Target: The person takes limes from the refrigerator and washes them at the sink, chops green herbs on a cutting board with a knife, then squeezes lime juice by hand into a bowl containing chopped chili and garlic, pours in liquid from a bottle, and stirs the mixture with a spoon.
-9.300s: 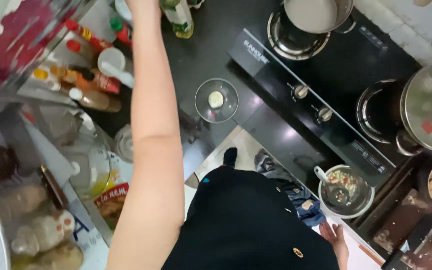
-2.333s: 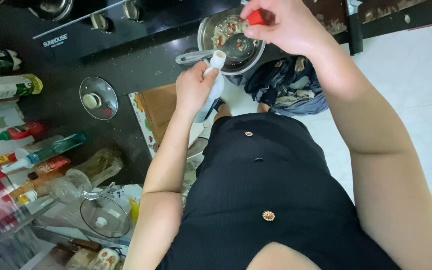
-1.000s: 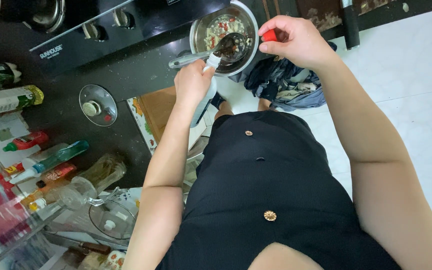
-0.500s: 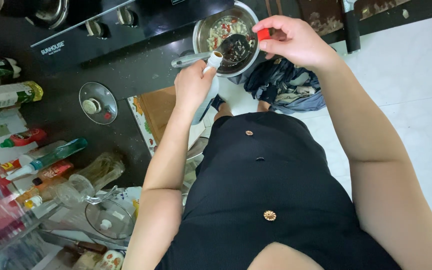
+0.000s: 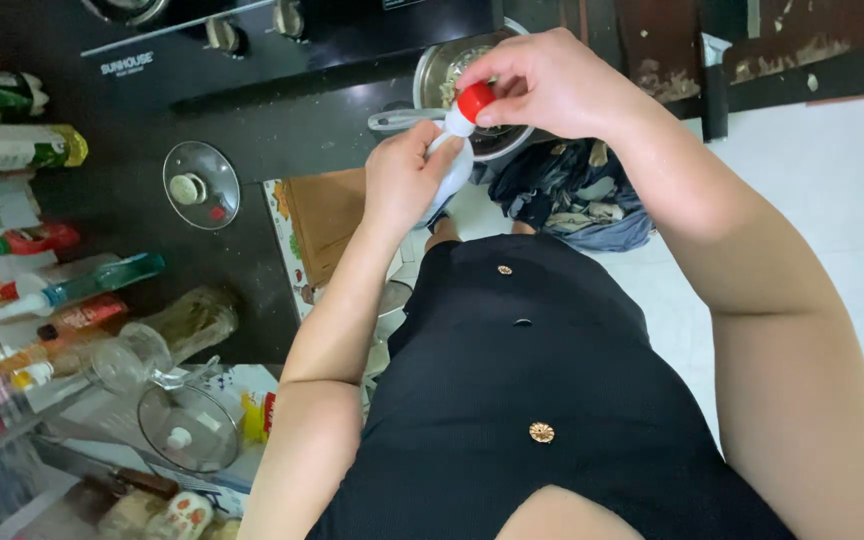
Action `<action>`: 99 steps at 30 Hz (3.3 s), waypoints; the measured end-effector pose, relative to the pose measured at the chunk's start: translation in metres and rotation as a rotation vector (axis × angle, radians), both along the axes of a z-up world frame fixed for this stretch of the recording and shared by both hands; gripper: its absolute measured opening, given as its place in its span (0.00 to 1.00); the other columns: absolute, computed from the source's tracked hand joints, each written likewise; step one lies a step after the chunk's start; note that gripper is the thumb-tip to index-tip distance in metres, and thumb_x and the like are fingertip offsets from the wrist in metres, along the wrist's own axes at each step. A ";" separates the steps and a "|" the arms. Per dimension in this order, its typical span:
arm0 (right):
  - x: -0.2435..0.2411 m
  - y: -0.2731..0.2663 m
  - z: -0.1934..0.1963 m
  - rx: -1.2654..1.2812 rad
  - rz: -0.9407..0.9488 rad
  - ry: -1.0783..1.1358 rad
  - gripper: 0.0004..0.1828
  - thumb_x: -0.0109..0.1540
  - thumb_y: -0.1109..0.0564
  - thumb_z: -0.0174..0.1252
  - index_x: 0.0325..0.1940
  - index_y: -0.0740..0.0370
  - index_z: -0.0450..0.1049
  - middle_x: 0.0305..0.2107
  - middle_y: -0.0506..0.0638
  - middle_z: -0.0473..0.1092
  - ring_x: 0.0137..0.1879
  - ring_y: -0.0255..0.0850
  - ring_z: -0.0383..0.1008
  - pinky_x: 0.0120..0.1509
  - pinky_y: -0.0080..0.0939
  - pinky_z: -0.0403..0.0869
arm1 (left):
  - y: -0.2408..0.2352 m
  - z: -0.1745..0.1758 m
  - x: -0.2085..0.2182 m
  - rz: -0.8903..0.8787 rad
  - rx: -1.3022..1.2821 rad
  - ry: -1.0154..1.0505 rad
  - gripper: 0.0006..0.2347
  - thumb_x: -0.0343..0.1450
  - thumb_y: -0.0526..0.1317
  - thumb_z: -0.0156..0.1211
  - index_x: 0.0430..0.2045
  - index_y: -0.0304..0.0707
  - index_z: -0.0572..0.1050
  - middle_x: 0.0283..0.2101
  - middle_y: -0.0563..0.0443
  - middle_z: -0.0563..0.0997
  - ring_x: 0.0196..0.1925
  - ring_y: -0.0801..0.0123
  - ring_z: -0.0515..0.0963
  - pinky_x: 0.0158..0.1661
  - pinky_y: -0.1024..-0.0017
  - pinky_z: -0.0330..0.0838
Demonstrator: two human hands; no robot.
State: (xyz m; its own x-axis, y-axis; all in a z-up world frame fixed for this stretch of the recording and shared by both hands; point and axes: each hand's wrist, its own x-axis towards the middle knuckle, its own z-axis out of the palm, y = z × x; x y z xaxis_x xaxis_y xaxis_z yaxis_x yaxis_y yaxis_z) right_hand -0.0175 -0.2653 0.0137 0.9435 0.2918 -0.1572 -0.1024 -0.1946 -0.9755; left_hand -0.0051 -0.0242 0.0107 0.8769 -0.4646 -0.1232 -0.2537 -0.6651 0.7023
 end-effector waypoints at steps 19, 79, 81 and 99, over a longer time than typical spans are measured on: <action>0.019 0.057 0.082 -0.619 0.197 -0.450 0.19 0.64 0.48 0.61 0.56 0.58 0.78 0.39 0.58 0.75 0.43 0.55 0.76 0.48 0.52 0.75 | 0.039 0.033 0.006 0.029 -0.156 -0.163 0.08 0.70 0.44 0.66 0.32 0.40 0.80 0.27 0.42 0.81 0.32 0.48 0.82 0.35 0.55 0.73; 0.066 0.190 0.011 -0.532 -0.123 0.134 0.25 0.66 0.50 0.61 0.67 0.56 0.74 0.52 0.54 0.77 0.49 0.39 0.77 0.53 0.40 0.74 | 0.701 -0.230 0.300 1.490 -0.411 -0.550 0.03 0.63 0.34 0.67 0.24 0.34 0.81 0.23 0.50 0.86 0.24 0.69 0.83 0.28 0.68 0.78; 0.025 0.151 -0.017 -0.459 -0.281 0.288 0.23 0.67 0.50 0.60 0.66 0.57 0.75 0.51 0.53 0.77 0.50 0.37 0.76 0.53 0.39 0.73 | 0.744 -0.262 0.317 1.489 -0.506 -0.522 0.05 0.60 0.29 0.66 0.25 0.31 0.81 0.25 0.48 0.86 0.25 0.67 0.83 0.30 0.68 0.78; -0.088 0.056 -0.193 0.169 -0.966 0.573 0.22 0.70 0.54 0.55 0.66 0.67 0.71 0.41 0.50 0.76 0.41 0.35 0.77 0.45 0.35 0.78 | 0.238 -0.118 0.128 0.715 -0.850 0.182 0.11 0.77 0.41 0.56 0.49 0.33 0.73 0.34 0.47 0.74 0.27 0.74 0.73 0.26 0.73 0.70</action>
